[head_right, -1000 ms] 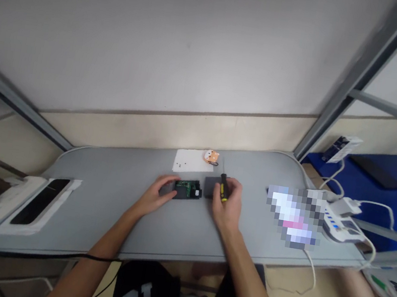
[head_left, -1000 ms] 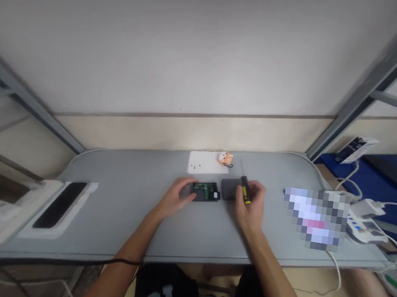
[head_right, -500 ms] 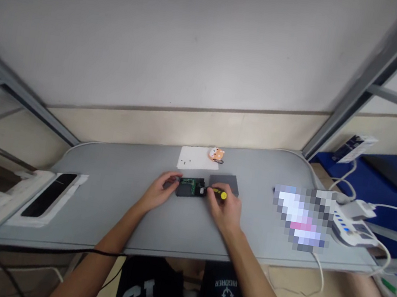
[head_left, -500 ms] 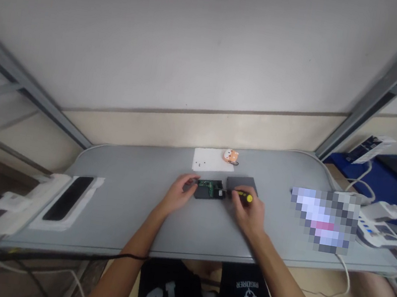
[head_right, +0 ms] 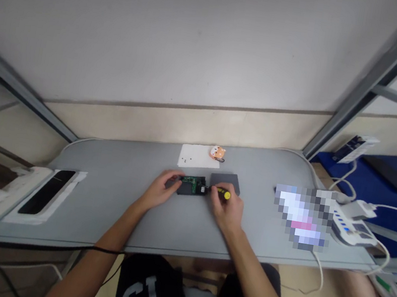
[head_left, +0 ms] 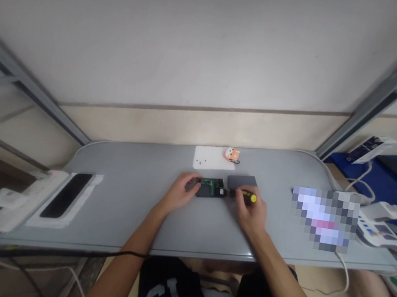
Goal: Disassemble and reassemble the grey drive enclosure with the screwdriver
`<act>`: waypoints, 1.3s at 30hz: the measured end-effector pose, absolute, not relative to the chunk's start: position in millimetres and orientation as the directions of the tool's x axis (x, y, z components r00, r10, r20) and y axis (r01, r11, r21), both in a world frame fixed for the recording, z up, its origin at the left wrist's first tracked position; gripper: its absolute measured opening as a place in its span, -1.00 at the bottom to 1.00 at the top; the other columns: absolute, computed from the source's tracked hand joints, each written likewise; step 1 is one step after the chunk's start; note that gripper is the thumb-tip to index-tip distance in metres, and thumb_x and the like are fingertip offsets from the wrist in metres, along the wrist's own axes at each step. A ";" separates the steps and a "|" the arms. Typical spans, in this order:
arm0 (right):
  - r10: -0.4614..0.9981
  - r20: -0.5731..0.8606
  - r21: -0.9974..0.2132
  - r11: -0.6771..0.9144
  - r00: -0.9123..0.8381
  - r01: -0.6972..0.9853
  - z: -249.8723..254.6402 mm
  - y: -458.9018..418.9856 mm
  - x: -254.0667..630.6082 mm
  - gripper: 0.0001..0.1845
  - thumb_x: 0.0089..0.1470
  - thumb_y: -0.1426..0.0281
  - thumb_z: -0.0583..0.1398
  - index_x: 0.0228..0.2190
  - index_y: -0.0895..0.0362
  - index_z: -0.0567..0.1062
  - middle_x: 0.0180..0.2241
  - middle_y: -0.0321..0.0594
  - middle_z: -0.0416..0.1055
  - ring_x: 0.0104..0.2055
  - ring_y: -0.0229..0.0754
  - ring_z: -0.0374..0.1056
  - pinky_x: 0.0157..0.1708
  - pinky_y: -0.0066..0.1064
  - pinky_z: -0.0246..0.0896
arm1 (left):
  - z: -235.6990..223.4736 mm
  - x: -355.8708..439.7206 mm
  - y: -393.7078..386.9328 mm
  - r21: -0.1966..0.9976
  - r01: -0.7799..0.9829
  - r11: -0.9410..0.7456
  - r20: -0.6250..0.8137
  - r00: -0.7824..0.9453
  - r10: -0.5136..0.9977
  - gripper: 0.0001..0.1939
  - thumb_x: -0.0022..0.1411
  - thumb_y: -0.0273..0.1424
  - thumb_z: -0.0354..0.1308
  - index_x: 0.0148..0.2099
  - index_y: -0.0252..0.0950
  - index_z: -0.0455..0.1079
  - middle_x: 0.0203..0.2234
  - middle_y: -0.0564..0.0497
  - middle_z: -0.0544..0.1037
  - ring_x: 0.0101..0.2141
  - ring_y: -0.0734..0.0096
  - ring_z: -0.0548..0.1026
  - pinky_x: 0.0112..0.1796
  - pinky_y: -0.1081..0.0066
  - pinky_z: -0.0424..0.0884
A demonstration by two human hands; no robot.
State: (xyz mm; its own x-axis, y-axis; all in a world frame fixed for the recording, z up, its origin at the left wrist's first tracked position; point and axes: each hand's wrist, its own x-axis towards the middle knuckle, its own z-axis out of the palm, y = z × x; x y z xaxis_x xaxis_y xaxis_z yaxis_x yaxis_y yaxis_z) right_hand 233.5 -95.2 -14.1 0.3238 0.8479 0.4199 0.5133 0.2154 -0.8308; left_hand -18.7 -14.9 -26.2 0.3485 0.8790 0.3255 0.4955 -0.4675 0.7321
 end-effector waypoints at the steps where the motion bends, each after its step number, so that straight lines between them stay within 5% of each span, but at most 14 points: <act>1: 0.848 0.421 -0.831 0.218 0.322 0.511 -14.6 -95.1 233.7 -0.73 0.24 0.13 0.22 -0.28 0.07 0.53 -0.40 -0.22 0.58 -0.49 -0.19 0.43 -0.47 -0.39 0.30 | -24.9 -18.0 -15.7 0.720 0.496 -0.485 0.337 0.361 0.870 -0.76 0.40 -0.36 0.19 0.08 -0.19 0.50 -0.03 -0.08 0.58 0.00 0.21 0.52 0.08 0.14 0.47; 21: 0.858 0.403 -0.856 0.229 0.319 0.464 -13.1 -94.2 232.3 -0.73 0.25 0.12 0.20 -0.25 0.05 0.52 -0.33 -0.16 0.59 -0.37 -0.12 0.48 -0.40 -0.34 0.34 | -24.7 -17.8 -13.7 0.689 0.494 -0.530 0.367 0.393 0.843 -0.80 0.36 -0.36 0.23 0.01 -0.18 0.53 -0.05 -0.06 0.60 0.05 0.17 0.49 0.18 0.05 0.38; 30: 0.920 0.392 -0.821 0.363 -0.029 0.440 -16.1 -99.6 224.1 -0.76 0.26 0.18 0.22 -0.12 0.02 0.55 -0.23 -0.19 0.65 -0.30 -0.11 0.56 -0.31 -0.34 0.40 | -31.4 -21.4 -10.1 0.758 0.485 -0.436 0.311 0.319 0.895 -0.77 0.43 -0.32 0.11 0.03 -0.21 0.53 -0.04 -0.09 0.60 -0.04 0.25 0.55 0.07 0.15 0.50; 39: 0.946 0.320 -0.868 0.313 -0.048 0.386 -15.2 -95.9 225.0 -0.71 0.28 0.14 0.20 -0.09 0.02 0.55 -0.22 -0.19 0.63 -0.28 -0.11 0.54 -0.31 -0.34 0.41 | -29.9 -21.0 -9.8 0.758 0.491 -0.430 0.305 0.315 0.898 -0.78 0.41 -0.35 0.13 0.02 -0.20 0.53 -0.05 -0.08 0.61 -0.05 0.26 0.54 0.05 0.16 0.50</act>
State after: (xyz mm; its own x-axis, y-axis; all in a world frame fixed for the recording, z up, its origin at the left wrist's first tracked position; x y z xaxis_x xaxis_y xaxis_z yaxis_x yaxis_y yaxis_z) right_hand 225.0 -95.9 -15.2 -0.0476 0.9463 0.3198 0.3858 0.3127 -0.8680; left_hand -21.0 -9.8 -29.9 0.3154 0.8985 0.3054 0.4908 -0.4299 0.7578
